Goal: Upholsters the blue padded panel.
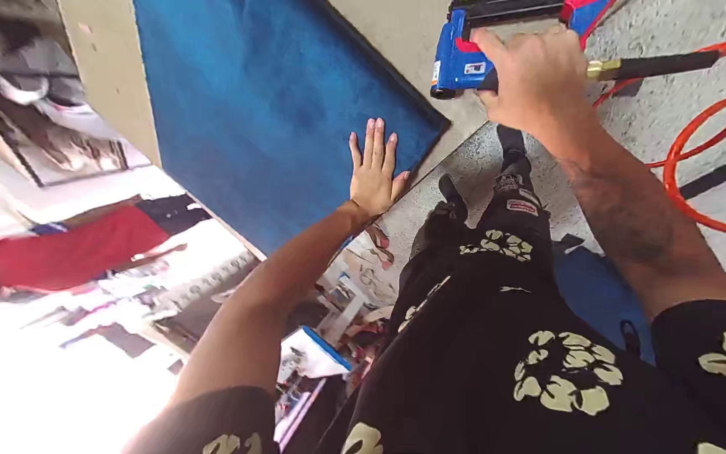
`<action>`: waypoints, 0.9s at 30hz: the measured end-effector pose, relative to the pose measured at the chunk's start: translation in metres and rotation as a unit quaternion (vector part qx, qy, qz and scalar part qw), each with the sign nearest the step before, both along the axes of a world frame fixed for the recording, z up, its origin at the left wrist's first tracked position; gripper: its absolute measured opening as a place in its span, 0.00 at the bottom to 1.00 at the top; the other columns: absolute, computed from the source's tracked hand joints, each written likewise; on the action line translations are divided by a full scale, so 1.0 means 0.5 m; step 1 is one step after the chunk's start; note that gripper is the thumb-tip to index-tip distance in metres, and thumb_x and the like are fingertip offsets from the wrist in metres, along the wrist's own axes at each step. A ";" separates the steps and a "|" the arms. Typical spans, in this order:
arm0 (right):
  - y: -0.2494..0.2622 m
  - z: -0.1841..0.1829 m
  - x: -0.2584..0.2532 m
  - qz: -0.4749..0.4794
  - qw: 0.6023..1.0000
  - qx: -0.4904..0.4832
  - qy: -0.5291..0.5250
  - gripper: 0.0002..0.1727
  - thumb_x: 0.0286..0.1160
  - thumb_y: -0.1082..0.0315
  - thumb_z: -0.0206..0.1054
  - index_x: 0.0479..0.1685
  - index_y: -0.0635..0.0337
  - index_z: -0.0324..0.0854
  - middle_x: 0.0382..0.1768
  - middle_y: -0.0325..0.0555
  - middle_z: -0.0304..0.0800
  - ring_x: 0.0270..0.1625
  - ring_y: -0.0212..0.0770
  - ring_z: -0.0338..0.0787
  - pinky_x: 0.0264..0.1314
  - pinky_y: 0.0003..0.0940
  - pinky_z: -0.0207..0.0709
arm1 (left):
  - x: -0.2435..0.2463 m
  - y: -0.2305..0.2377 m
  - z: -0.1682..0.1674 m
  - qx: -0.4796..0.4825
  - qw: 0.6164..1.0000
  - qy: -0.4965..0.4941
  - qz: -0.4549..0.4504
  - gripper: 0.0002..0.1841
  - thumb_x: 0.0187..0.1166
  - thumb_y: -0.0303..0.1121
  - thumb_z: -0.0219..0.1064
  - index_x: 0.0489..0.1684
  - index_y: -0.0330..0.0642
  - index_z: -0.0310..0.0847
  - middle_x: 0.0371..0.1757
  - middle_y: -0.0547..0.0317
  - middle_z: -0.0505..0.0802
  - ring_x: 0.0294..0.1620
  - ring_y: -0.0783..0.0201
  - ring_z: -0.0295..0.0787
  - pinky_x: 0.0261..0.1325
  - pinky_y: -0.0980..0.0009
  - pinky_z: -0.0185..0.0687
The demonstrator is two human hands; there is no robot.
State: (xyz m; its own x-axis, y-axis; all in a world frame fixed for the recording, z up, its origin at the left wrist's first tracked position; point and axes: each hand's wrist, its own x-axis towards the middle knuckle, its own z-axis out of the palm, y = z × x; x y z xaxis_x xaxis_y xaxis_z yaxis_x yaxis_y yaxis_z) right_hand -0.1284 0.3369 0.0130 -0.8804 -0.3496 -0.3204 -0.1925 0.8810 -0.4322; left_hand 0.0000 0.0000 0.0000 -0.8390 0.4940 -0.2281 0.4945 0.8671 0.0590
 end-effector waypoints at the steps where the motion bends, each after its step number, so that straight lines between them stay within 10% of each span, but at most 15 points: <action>1: 0.021 0.008 0.058 -0.038 0.997 -0.050 0.036 0.40 0.67 0.44 0.67 0.86 0.33 0.68 0.50 0.63 0.92 0.51 0.72 0.90 0.50 0.76 0.74 | -0.001 -0.002 -0.001 -0.001 1.000 0.010 -0.005 0.45 0.85 0.62 0.39 0.94 0.34 0.48 0.96 0.34 0.47 0.98 0.40 0.34 0.91 0.27 0.27; 3: 0.047 0.023 0.177 -0.104 0.972 -0.186 0.095 0.37 0.69 0.42 0.68 0.83 0.40 0.75 0.52 0.56 0.95 0.51 0.60 0.94 0.49 0.65 0.81 | -0.004 -0.008 -0.004 -0.001 1.000 0.013 -0.013 0.46 0.85 0.62 0.39 0.95 0.33 0.46 0.96 0.35 0.44 0.98 0.41 0.31 0.91 0.27 0.25; 6: 0.033 0.015 0.337 -0.187 0.903 -0.386 -0.002 0.34 0.73 0.56 0.70 0.83 0.50 0.75 0.67 0.45 0.91 0.67 0.36 0.90 0.73 0.44 0.84 | -0.005 -0.013 -0.006 -0.012 1.000 0.009 -0.025 0.49 0.83 0.65 0.40 0.95 0.32 0.42 0.97 0.36 0.40 0.98 0.40 0.27 0.90 0.26 0.25; 9: -0.054 -0.076 0.437 -0.274 0.857 -0.427 0.089 0.24 0.69 0.54 0.74 0.61 0.59 0.88 0.43 0.47 0.96 0.45 0.35 0.95 0.49 0.42 0.89 | 0.001 -0.007 -0.010 -0.018 0.999 0.034 -0.027 0.49 0.83 0.64 0.42 0.96 0.33 0.41 0.97 0.35 0.41 0.98 0.40 0.29 0.91 0.27 0.28; 12: -0.124 -0.138 0.456 -0.283 0.805 -0.495 0.165 0.20 0.59 0.61 0.79 0.49 0.64 0.90 0.40 0.46 0.97 0.43 0.28 0.96 0.51 0.29 0.91 | 0.000 -0.010 -0.015 0.001 0.998 0.063 -0.032 0.48 0.84 0.64 0.42 0.94 0.31 0.46 0.95 0.31 0.47 0.97 0.36 0.34 0.89 0.25 0.30; 27: -0.193 -0.210 0.455 -0.317 0.839 -0.414 0.152 0.19 0.63 0.51 0.73 0.51 0.49 0.95 0.40 0.40 0.99 0.43 0.32 0.96 0.47 0.42 0.88 | 0.008 -0.006 -0.017 -0.014 0.996 0.074 -0.038 0.47 0.84 0.60 0.44 0.95 0.30 0.42 0.96 0.33 0.42 0.98 0.41 0.30 0.91 0.29 0.30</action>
State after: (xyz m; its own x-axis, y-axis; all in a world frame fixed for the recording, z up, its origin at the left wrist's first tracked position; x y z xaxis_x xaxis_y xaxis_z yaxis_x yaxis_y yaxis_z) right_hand 0.0990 0.2405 -0.0918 -0.9706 0.2289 0.0743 -0.0103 0.2687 -0.9632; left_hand 0.0042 -0.0032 -0.0086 -0.8251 0.5523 -0.1192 0.5601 0.8273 -0.0432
